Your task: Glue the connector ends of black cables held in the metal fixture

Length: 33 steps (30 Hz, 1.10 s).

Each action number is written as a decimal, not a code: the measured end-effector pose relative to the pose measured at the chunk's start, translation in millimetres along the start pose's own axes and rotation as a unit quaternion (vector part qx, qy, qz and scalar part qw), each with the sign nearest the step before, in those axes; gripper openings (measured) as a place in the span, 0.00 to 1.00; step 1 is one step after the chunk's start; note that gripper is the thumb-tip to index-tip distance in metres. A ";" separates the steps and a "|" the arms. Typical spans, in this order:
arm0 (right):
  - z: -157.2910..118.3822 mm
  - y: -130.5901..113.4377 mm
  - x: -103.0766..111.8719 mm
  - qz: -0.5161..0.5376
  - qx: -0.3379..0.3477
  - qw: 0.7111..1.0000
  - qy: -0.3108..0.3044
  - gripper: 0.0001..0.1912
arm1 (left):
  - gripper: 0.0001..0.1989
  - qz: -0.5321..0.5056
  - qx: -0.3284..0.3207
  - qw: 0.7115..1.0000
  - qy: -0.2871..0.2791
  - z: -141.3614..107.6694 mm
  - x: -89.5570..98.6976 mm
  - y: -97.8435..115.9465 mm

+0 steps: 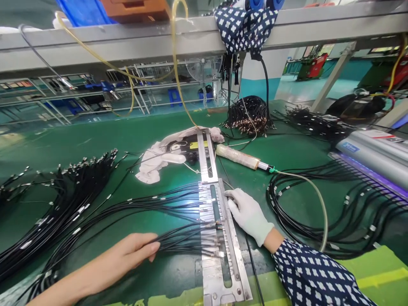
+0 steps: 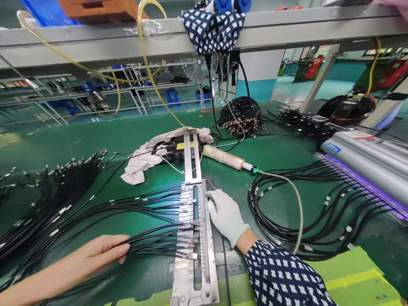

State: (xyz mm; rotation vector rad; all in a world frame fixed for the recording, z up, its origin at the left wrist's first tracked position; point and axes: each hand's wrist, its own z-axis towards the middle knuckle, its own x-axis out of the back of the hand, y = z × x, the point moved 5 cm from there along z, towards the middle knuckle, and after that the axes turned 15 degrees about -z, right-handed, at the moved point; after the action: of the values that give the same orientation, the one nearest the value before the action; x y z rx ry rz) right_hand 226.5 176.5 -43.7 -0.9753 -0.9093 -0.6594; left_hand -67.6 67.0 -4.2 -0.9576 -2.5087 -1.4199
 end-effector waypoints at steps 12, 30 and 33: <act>0.2 3.4 -3.6 0.007 -0.003 1.000 -0.001 0.13 | 0.27 0.004 0.033 0.999 -0.017 9.7 44.6 -26.1; -0.7 6.8 -9.3 0.030 -0.004 0.999 -0.009 0.14 | 0.21 0.410 -0.106 0.904 0.059 40.1 18.8 31.0; -1.0 5.8 -8.8 0.047 -0.008 0.999 -0.002 0.14 | 0.13 0.443 -0.109 0.888 0.060 30.9 -1.9 27.6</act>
State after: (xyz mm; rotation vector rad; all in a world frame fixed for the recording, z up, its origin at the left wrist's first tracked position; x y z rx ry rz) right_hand 227.3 178.7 -54.0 -1.0279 -0.8567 -0.5860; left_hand -44.0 101.0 -1.8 -1.6795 -1.4539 -1.3490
